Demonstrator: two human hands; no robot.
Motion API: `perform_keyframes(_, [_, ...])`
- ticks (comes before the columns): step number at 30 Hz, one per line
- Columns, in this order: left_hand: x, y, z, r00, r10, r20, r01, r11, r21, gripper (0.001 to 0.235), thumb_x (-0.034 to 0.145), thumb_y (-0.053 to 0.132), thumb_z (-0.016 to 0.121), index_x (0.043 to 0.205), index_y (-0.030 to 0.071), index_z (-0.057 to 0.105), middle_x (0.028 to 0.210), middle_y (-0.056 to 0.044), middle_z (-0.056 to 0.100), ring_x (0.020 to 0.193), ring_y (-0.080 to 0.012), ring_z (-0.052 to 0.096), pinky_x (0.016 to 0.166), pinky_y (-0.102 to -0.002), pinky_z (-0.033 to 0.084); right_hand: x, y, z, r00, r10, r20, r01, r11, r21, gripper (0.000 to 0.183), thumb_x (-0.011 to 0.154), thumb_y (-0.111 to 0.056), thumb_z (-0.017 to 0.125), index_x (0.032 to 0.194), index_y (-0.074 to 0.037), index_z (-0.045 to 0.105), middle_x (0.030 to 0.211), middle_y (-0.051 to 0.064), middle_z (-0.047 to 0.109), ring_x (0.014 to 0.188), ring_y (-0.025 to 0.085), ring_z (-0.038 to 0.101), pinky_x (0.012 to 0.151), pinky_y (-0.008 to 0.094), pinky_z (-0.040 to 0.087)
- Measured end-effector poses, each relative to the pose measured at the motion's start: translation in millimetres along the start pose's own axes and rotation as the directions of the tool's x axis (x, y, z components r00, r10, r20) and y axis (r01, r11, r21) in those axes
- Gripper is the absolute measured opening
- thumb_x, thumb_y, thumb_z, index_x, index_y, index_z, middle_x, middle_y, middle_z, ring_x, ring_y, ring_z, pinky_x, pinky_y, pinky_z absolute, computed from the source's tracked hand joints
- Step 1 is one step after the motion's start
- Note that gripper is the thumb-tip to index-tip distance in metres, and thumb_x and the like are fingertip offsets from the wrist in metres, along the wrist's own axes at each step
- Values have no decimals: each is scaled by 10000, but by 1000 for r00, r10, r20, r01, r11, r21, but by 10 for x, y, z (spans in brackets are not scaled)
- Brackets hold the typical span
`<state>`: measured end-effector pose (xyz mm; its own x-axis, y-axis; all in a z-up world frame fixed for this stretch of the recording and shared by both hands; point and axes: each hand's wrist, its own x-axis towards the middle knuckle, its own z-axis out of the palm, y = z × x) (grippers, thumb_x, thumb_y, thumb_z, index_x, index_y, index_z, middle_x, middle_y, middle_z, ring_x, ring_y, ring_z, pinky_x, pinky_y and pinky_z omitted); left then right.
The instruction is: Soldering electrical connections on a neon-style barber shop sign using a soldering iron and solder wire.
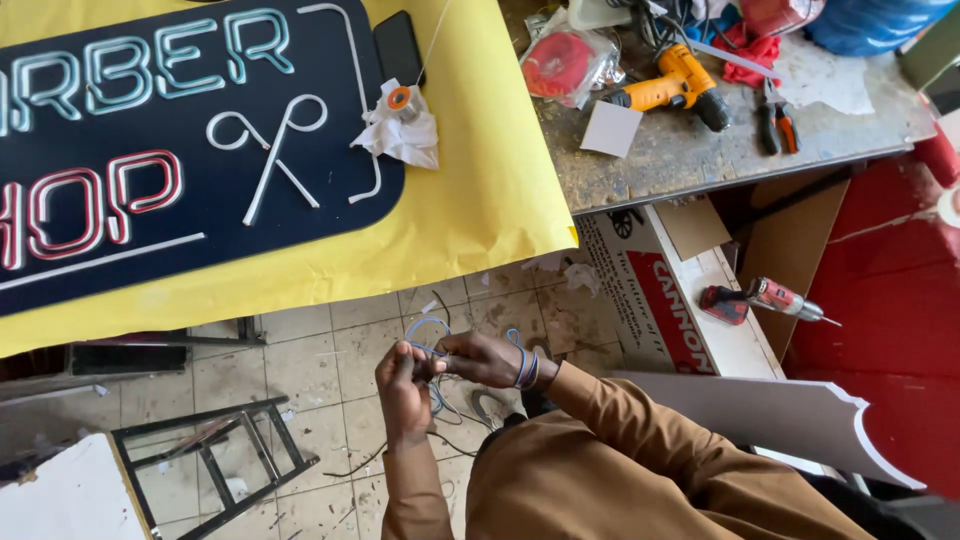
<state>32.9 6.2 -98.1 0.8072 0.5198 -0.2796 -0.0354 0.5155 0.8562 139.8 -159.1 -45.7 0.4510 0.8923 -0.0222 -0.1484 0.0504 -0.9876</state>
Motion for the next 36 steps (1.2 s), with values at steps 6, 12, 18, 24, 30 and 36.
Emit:
perform_keyframes(6, [569,-340,378,995,78,67,-70,990,-121,318,1178,150,638,890,17,661,751,-107,581,618,-229,604,715,-472,623,-171,-649,-492,983,-142,-120,98,944,-316,265,1188,-291,646,1099,-82,783,795,54,664,791,142,576,753,361,527])
perform_keyframes(12, [515,548,929,909,147,389,-261,931,257,390,1200,264,617,1018,-36,787,593,-64,536,519,-78,409,544,-214,372,-151,-602,-958,974,27,-223,35,963,268,284,1175,-149,622,1070,83,748,539,-10,483,419,72,473,433,194,368])
perform_keyframes(18, [483,875,1038,949,315,-23,-290,898,331,385,1247,321,527,1097,64,771,1120,-187,866,594,-67,604,620,-215,479,-90,-386,-1151,967,100,-235,65,792,608,274,1166,-152,641,1110,110,703,609,-44,354,388,61,400,392,208,360])
perform_keyframes(24, [368,723,1234,961,274,-34,-240,891,385,383,1215,373,577,1050,98,787,1070,-133,870,675,-110,654,690,-228,510,85,-246,-1138,972,140,-186,4,788,615,262,1171,-160,632,1089,78,706,629,-50,311,435,60,375,405,207,367])
perform_keyframes(30, [170,231,1594,923,272,-273,-199,943,266,353,1195,314,609,1206,66,860,926,-130,830,708,-110,682,719,-274,624,224,-403,-955,988,153,13,-149,933,328,348,1165,-117,644,833,-25,684,544,-50,437,447,53,448,447,188,362])
perform_keyframes(36, [134,406,1128,727,565,-390,-301,773,559,344,1218,301,569,1112,166,867,1030,-14,838,871,-99,669,788,-244,489,274,-668,-1074,971,-68,230,143,934,-328,265,1165,-224,632,1215,-39,815,714,284,678,612,435,668,627,488,553])
